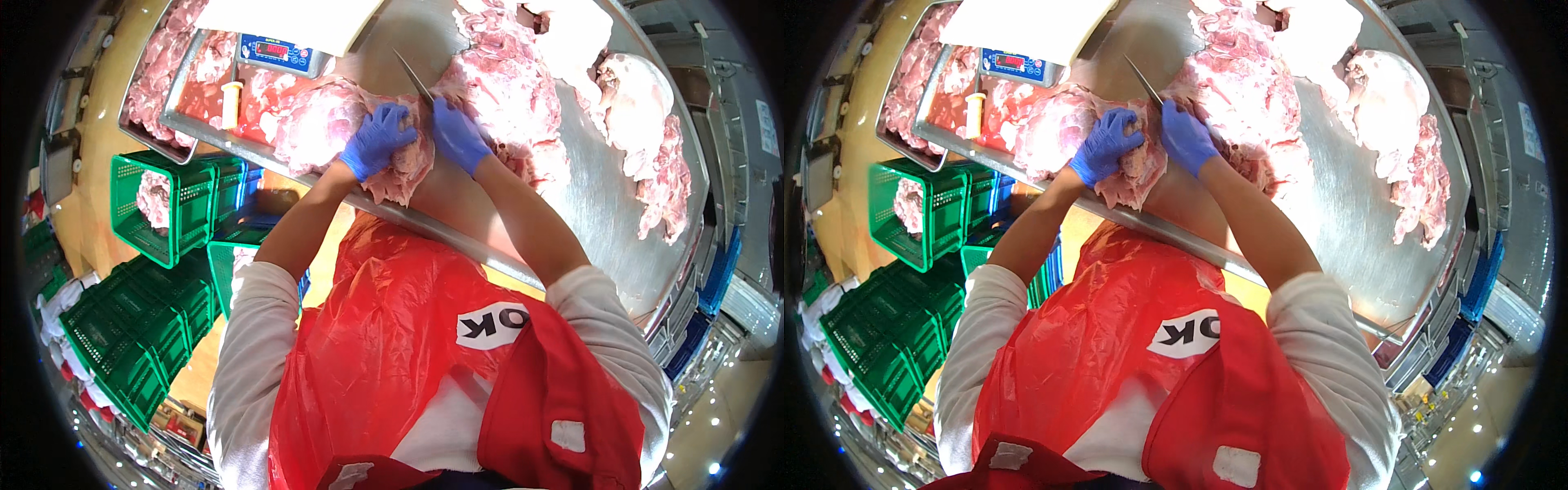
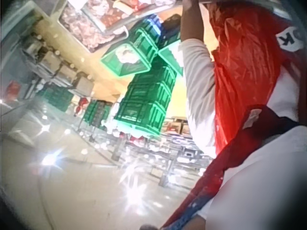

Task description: The person cuts large pieces of raw meat on a metal table using a knife, places the cut pieces into green crates, and weighs portions on a digital scale.

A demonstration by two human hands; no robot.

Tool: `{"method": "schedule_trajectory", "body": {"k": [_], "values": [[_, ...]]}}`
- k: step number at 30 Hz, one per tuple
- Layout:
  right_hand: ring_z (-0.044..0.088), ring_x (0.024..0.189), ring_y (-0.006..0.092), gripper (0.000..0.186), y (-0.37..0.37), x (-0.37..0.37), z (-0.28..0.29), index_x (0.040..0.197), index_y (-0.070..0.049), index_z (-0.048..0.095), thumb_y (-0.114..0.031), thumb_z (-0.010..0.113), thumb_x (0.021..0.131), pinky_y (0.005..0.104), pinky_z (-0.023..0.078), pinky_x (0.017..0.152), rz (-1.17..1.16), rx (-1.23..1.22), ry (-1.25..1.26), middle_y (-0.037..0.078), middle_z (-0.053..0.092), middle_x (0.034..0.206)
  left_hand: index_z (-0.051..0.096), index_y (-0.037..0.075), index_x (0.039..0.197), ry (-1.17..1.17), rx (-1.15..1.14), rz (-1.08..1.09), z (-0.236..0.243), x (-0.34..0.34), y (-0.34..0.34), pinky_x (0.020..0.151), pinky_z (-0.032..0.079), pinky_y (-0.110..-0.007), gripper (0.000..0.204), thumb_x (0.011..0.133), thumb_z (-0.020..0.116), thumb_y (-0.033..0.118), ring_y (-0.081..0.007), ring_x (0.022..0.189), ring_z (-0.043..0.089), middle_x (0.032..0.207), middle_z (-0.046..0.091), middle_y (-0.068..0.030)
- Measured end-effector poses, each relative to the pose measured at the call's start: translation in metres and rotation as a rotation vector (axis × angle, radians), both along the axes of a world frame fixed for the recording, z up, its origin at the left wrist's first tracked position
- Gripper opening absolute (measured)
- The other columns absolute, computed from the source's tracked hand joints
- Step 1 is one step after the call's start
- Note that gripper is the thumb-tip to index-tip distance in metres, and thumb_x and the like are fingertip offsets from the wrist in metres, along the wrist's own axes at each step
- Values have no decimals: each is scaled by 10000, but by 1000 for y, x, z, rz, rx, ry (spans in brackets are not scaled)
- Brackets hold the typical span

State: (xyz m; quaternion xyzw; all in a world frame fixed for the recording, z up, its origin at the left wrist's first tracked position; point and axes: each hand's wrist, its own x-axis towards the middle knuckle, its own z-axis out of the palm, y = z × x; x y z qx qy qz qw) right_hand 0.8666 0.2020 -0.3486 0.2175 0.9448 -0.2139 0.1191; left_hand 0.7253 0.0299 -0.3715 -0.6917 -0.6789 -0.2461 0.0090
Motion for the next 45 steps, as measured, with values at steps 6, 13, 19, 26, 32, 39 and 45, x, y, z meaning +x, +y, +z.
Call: {"method": "schedule_trajectory", "body": {"k": [6,13,19,26,32,39,45], "values": [[645,758,503,219,-11,90,-10,1102,45,433,-120,434,957,581,505,652,1,-115,-31,320,651,837,586,149,1111,-95,-5,-49,4,-9,-18,886,475,-489,357,767,660,84,-399,1136,514,1188,532,-146],[597,604,416,188,-13,197,6,1089,-14,467,-176,492,997,522,447,550,-14,-46,170,228,589,690,588,117,1120,-331,349,24,16,-2,-29,922,471,-474,387,759,717,59,-417,1113,532,1221,526,-198],[584,834,156,203,7,101,0,1123,-12,571,-183,545,1016,297,475,779,-491,-1105,462,37,617,907,593,98,1244,-572,254,299,49,9,-39,1013,441,-457,560,702,713,27,-445,1195,500,1336,486,-223],[577,902,117,230,-4,63,-3,1182,-33,596,-169,584,996,254,463,846,-725,-1577,495,9,613,991,614,8,1136,-1376,-72,729,2,-60,-114,767,527,-281,384,878,765,249,-127,854,627,989,674,-46],[591,903,132,171,-12,45,-14,1136,-58,600,-146,582,990,256,466,840,-719,-1771,468,10,616,961,567,21,1283,-2026,-50,436,7,-38,-83,902,530,-308,463,886,684,228,-164,1019,628,1125,646,-68],[644,890,142,186,-40,76,-32,1152,-101,612,-197,581,996,291,524,829,-943,-1838,657,-6,668,975,506,-7,1361,-1053,-239,172,81,-22,-37,971,484,-398,753,705,802,217,-314,1139,616,1203,644,-182],[653,1028,171,317,-66,91,-59,1289,-100,565,-211,579,992,343,510,958,-939,-1986,925,20,685,1109,525,-36,1337,-750,-74,229,112,7,-3,990,483,-424,789,647,787,245,-398,1134,617,1199,632,-267]]}}
